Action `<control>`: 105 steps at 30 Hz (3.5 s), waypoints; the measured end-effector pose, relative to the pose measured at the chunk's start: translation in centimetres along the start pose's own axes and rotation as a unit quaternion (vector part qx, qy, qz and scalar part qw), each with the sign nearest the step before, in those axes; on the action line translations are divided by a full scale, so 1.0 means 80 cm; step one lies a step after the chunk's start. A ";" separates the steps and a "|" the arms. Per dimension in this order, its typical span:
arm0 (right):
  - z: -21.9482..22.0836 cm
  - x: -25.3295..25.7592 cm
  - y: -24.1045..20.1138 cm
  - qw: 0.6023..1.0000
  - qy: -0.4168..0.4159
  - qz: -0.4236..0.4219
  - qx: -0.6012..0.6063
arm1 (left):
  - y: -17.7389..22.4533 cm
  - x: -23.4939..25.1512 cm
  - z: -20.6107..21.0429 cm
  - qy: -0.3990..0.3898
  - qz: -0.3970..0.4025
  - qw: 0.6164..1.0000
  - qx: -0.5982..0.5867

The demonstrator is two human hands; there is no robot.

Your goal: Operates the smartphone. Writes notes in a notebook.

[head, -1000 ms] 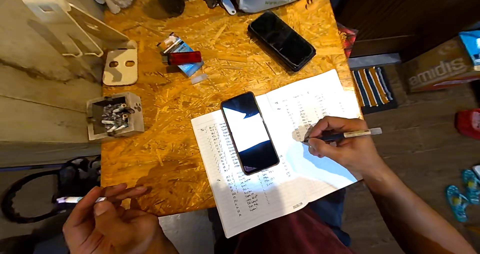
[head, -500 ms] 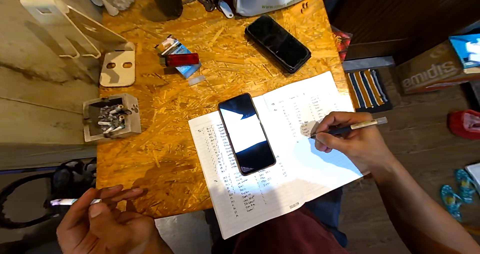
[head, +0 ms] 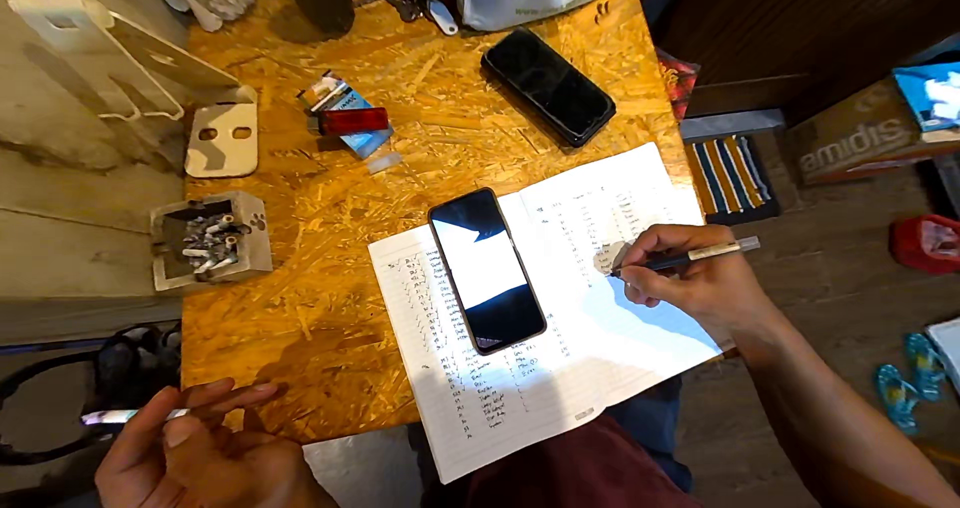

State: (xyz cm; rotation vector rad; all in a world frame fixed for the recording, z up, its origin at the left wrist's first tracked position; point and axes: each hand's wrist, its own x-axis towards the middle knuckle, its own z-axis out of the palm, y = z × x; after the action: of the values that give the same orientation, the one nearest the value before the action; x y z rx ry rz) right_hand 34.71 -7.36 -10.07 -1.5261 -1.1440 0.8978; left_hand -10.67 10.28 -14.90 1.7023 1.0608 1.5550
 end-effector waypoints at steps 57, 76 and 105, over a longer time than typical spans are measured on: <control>-0.013 -0.001 0.003 1.000 0.001 -0.002 0.002 | 0.016 0.006 0.014 0.004 0.004 1.000 0.004; -0.014 -0.001 0.003 1.000 0.003 -0.005 0.013 | 0.009 0.004 0.010 0.005 0.015 1.000 0.016; -0.013 -0.004 0.009 0.999 0.015 -0.028 0.027 | 0.024 0.009 0.021 0.018 0.053 0.998 -0.016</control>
State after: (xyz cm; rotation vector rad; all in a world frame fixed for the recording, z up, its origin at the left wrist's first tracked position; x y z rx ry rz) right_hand 35.76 -8.00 -10.53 -1.4524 -1.1278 0.8589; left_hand -8.73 10.06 -13.13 1.7402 0.9716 1.6653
